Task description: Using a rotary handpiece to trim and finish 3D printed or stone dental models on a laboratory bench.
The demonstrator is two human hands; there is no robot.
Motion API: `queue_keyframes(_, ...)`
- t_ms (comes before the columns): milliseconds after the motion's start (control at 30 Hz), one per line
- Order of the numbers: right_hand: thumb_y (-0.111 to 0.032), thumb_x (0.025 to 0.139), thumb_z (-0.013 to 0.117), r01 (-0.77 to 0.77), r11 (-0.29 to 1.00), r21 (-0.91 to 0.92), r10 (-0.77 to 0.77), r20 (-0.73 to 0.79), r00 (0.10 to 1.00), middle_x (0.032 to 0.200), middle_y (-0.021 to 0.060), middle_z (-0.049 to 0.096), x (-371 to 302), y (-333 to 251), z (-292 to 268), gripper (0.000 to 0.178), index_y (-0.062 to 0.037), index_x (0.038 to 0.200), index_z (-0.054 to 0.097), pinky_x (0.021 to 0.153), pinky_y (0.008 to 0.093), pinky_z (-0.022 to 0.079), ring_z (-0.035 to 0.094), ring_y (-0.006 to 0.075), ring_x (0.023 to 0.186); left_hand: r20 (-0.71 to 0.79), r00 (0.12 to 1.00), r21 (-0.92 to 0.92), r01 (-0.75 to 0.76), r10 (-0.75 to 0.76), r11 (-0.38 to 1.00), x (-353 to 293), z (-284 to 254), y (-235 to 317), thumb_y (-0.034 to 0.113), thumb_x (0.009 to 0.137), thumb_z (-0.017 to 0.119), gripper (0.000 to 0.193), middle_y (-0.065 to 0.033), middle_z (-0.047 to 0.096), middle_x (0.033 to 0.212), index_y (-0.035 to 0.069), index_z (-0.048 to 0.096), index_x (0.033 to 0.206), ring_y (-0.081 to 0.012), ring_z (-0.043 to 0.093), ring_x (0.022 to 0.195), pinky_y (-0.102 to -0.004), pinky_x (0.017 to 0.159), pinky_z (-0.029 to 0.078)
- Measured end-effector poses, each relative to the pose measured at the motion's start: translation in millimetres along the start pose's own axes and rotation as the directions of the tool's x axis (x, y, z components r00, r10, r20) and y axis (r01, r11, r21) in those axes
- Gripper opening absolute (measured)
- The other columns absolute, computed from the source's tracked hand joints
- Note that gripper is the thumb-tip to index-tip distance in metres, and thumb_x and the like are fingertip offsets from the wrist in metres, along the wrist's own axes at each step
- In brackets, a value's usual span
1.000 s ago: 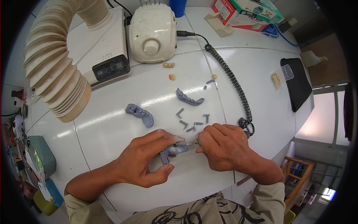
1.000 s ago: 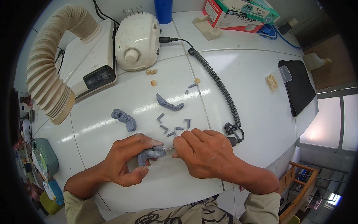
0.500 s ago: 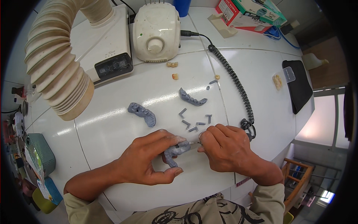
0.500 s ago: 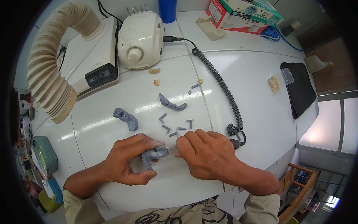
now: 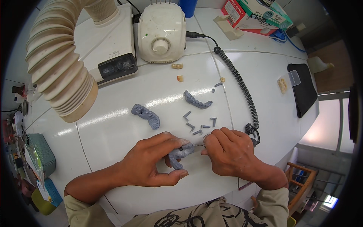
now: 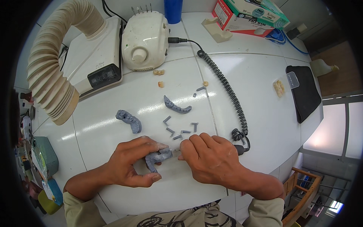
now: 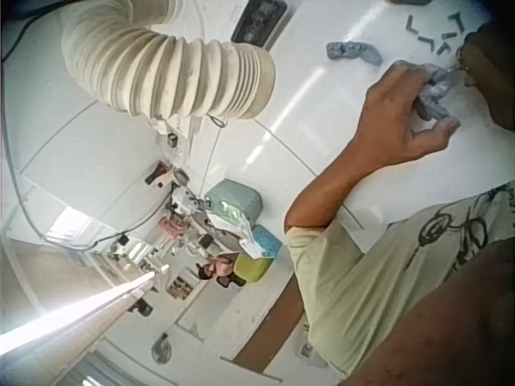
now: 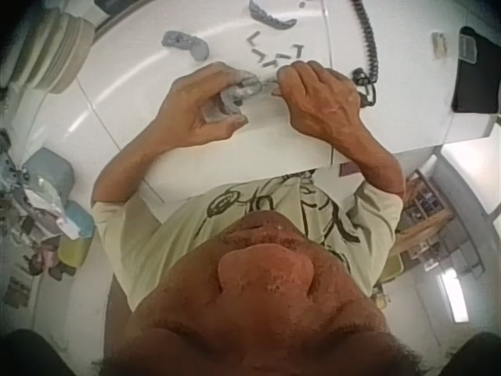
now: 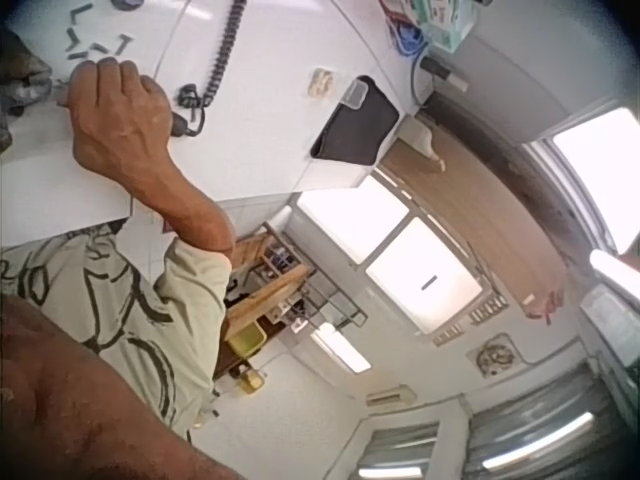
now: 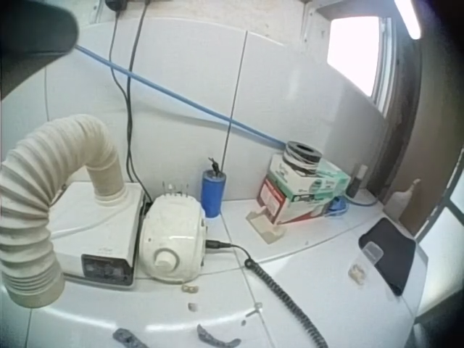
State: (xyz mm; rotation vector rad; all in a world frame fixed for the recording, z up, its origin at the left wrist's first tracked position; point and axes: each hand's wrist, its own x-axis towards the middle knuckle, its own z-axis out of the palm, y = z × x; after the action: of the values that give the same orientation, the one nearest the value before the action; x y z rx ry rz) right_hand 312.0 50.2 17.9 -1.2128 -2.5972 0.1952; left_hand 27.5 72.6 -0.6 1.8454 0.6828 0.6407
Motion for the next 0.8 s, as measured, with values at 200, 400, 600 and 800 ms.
queue_keyframes(200,-0.016,0.085,0.083,0.004,1.000,0.000,-0.004,-0.005,1.000,0.084,0.0099,0.065,1.6,-2.3,-1.8,0.025,-0.0038,0.091,0.062,0.057,0.0353,0.051,0.068,0.0236,0.072,-0.014,1.000,-0.022,0.001,-0.001,1.000,1.3,0.8,0.6,0.027,0.087,0.096,0.066,-0.0166,0.071,0.112,-0.010,0.071,0.135,-0.0221,0.074,0.084,-0.0302,0.070,0.063)
queue_keyframes(400,-0.016,0.085,0.083,-0.002,1.000,0.004,0.002,0.007,1.000,0.083,0.0094,0.064,1.2,-2.6,-1.8,0.025,-0.0037,0.091,0.062,0.056,0.0351,0.050,0.067,0.0233,0.070,0.000,1.000,0.007,0.005,-0.005,1.000,0.8,-0.6,1.1,0.029,0.088,0.098,0.068,-0.0171,0.070,0.114,-0.011,0.071,0.135,-0.0224,0.075,0.085,-0.0303,0.071,0.065)
queue_keyframes(600,-0.015,0.085,0.083,-0.007,1.000,-0.007,0.007,0.017,1.000,0.083,0.0093,0.063,0.3,-2.4,-1.8,0.025,-0.0038,0.091,0.062,0.056,0.0349,0.049,0.066,0.0229,0.070,0.003,1.000,-0.029,0.014,-0.014,0.999,2.5,-1.2,3.1,0.029,0.088,0.099,0.068,-0.0165,0.071,0.115,-0.011,0.071,0.136,-0.0210,0.075,0.085,-0.0292,0.070,0.066)
queue_keyframes(800,-0.016,0.087,0.082,-0.008,1.000,-0.021,0.008,0.020,1.000,0.083,0.0090,0.064,0.5,-3.1,-2.1,0.024,-0.0037,0.092,0.062,0.055,0.0346,0.048,0.066,0.0225,0.070,0.018,0.999,-0.010,0.048,-0.047,0.999,2.6,-3.0,5.9,0.031,0.087,0.101,0.071,-0.0155,0.070,0.114,-0.011,0.071,0.135,-0.0197,0.076,0.084,-0.0288,0.070,0.065)
